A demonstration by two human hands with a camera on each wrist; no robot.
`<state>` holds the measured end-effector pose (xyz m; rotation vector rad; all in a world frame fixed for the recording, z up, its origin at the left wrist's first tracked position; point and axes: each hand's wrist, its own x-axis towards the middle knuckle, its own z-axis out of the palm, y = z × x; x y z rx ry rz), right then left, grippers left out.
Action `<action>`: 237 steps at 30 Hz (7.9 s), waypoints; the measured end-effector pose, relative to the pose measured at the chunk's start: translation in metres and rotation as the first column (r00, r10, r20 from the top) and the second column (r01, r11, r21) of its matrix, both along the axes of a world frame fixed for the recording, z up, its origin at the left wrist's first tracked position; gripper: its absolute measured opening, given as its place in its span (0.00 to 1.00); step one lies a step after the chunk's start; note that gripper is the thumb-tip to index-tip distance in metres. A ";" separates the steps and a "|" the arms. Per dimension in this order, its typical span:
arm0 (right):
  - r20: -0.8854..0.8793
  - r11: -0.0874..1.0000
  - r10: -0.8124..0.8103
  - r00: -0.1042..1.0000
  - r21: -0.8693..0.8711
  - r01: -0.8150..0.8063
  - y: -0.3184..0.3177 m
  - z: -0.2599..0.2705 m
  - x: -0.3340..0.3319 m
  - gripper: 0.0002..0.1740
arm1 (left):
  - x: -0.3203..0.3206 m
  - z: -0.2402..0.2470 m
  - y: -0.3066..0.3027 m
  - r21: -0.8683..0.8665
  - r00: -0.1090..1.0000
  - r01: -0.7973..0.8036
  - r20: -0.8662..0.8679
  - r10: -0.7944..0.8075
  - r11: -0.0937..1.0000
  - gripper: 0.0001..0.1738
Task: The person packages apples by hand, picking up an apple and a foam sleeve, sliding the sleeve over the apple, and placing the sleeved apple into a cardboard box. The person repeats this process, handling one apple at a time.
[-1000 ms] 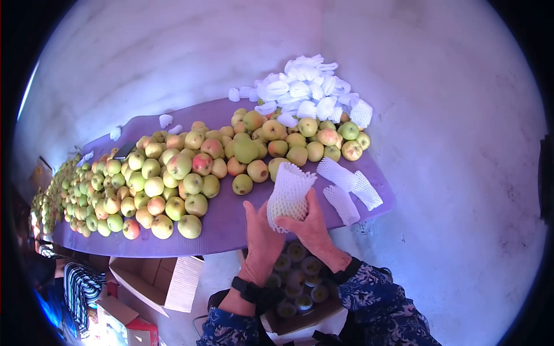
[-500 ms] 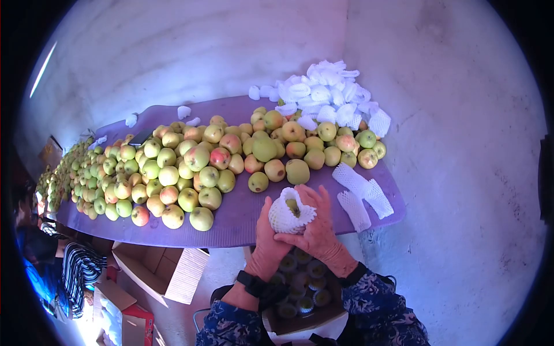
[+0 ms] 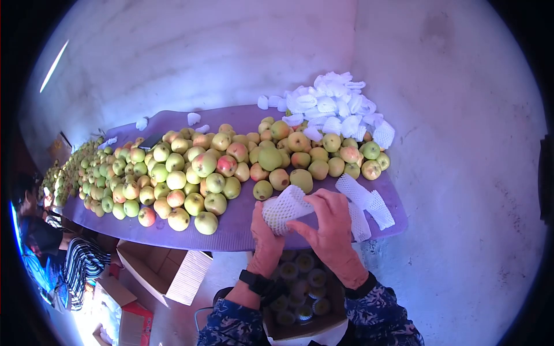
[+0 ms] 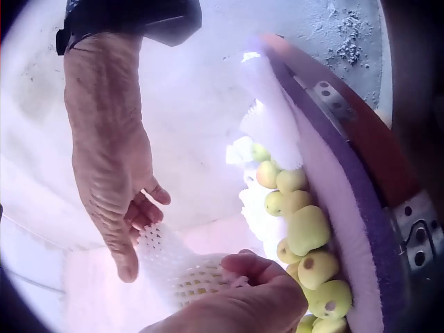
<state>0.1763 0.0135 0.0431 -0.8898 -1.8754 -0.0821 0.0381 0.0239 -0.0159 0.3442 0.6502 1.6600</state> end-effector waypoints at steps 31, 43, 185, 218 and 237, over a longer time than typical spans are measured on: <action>-0.145 0.812 0.458 0.877 -0.334 -0.479 0.003 -0.014 -0.002 0.07 | 0.004 -0.004 0.002 0.316 0.635 -0.221 -0.671 0.382 0.923 0.22; -0.163 0.847 0.380 0.910 -0.334 -0.414 0.009 -0.032 -0.004 0.17 | 0.007 -0.005 -0.002 0.119 0.920 0.074 -0.392 -0.021 0.990 0.32; -0.358 0.815 0.255 0.898 -0.420 -0.399 0.001 -0.061 0.000 0.59 | 0.013 -0.014 -0.013 0.126 0.925 0.322 0.168 -0.340 0.938 0.28; -0.688 0.149 0.173 0.705 -0.689 -0.709 -0.004 -0.047 0.032 0.39 | -0.016 -0.004 -0.019 -0.013 0.736 0.541 -0.476 -0.481 0.841 0.31; -0.660 -0.031 0.166 0.733 -0.746 -0.665 -0.028 -0.035 0.052 0.44 | -0.047 0.006 -0.033 0.004 0.594 0.365 -0.771 -0.229 0.931 0.27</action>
